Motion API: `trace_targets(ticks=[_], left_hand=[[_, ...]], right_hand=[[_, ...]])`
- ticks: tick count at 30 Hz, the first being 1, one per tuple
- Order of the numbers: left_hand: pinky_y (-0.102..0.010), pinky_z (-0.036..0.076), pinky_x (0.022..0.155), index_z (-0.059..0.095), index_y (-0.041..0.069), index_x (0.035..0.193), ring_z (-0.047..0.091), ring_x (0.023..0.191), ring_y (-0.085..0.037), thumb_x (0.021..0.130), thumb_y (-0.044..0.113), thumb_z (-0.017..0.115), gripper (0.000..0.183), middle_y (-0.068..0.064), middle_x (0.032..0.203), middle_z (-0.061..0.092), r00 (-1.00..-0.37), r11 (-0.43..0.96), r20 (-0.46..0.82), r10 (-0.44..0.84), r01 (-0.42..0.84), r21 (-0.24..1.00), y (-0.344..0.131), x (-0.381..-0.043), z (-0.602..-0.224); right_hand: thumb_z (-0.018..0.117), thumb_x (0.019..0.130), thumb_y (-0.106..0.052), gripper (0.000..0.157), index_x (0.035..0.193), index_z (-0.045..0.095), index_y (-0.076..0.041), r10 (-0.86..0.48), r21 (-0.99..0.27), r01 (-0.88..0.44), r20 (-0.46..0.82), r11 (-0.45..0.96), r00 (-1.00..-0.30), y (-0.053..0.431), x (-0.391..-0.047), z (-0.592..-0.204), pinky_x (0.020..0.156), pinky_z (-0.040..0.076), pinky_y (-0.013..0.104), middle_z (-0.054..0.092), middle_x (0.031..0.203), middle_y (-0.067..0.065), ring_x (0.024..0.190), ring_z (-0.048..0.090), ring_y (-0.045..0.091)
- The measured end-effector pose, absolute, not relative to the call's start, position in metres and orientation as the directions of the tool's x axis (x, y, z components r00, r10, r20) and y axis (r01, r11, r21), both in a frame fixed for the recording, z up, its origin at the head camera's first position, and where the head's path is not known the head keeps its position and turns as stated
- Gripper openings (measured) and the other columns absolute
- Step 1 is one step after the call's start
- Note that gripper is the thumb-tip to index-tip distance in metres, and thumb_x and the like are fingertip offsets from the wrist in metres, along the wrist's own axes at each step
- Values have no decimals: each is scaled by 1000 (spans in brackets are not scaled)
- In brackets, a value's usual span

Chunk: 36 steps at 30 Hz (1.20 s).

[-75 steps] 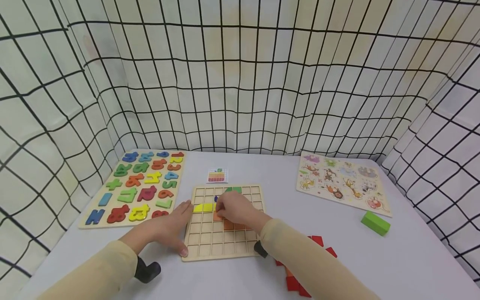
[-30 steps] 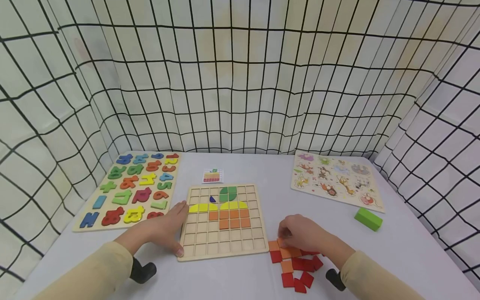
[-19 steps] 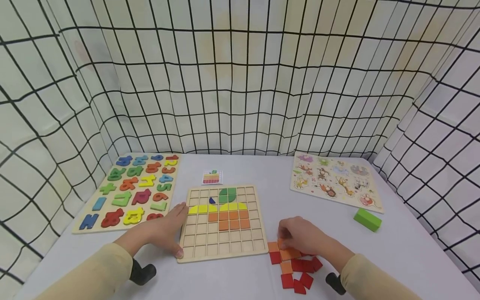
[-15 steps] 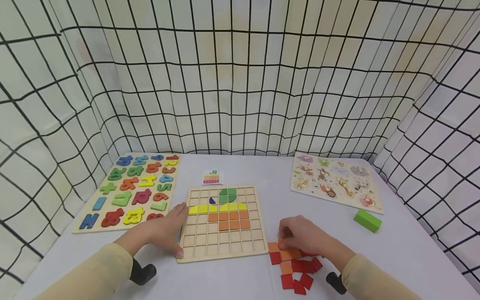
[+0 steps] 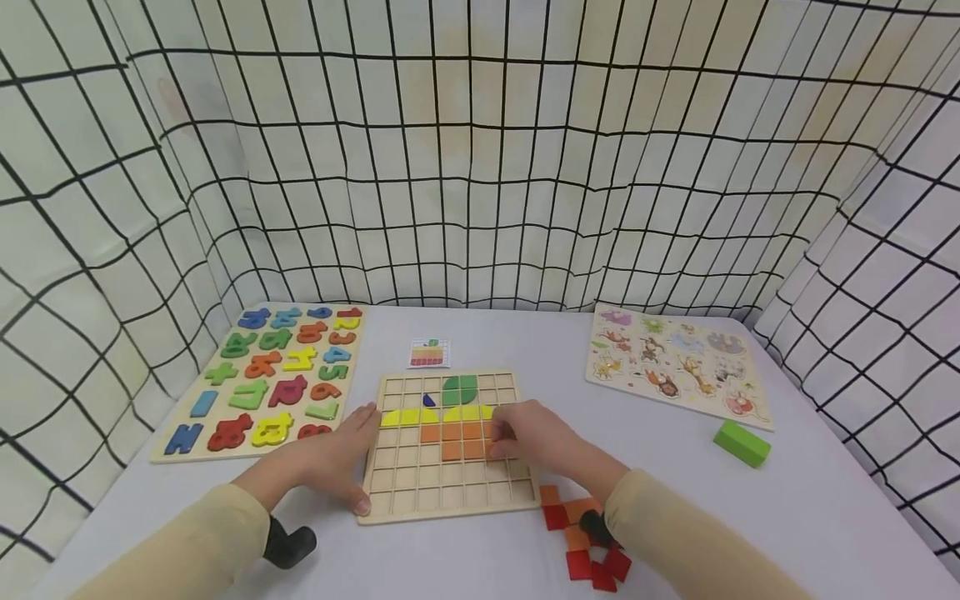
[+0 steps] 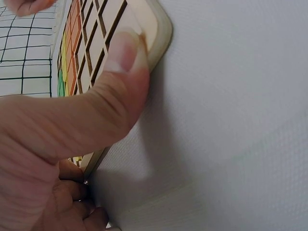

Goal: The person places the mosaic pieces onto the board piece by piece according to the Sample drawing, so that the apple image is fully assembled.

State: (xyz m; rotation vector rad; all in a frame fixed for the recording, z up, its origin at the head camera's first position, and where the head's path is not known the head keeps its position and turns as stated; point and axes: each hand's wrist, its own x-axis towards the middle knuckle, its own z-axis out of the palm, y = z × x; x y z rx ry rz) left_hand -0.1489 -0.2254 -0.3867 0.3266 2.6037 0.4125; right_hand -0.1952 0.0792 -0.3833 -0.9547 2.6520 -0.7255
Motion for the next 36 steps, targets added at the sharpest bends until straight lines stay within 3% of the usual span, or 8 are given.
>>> trace_targets(ticks=[8, 14, 27, 36], left_hand=[[-58, 15, 129, 16, -9, 159, 4, 159, -43, 69, 36, 94, 128, -27, 170, 7, -855, 926, -428, 291, 140, 350, -224, -148, -385], [-58, 15, 129, 16, -8, 160, 4, 159, -42, 69, 37, 94, 127, -26, 170, 7, -854, 923, -426, 299, 144, 357, -225, -148, -385], [-57, 16, 129, 15, -9, 159, 4, 159, -43, 70, 38, 93, 127, -27, 170, 7, -848, 925, -437, 298, 144, 352, -224, -148, -379], [-57, 16, 129, 16, -9, 159, 5, 159, -43, 70, 36, 94, 127, -27, 170, 8, -852, 924, -433, 296, 140, 356, -225, -148, -383]], right_hand=[[77, 92, -12, 12, 87, 67, -14, -683, -515, -576, -24, 634, -730, 23, -199, -387, 67, 50, 22, 65, 80, -7, 74, 55, 9], [77, 93, -14, 12, 85, 67, -15, -679, -531, -546, -76, 648, -730, -1, -201, -390, 67, 49, 21, 63, 78, -7, 75, 54, 10], [76, 94, -20, 9, 87, 72, -16, -652, -382, -568, -134, 729, -746, -16, -196, -390, 67, 48, 20, 65, 78, -8, 73, 55, 8], [80, 90, -21, 14, 83, 69, -18, -665, -356, -591, -132, 724, -735, -15, -192, -388, 65, 47, 18, 62, 75, -9, 72, 54, 8]])
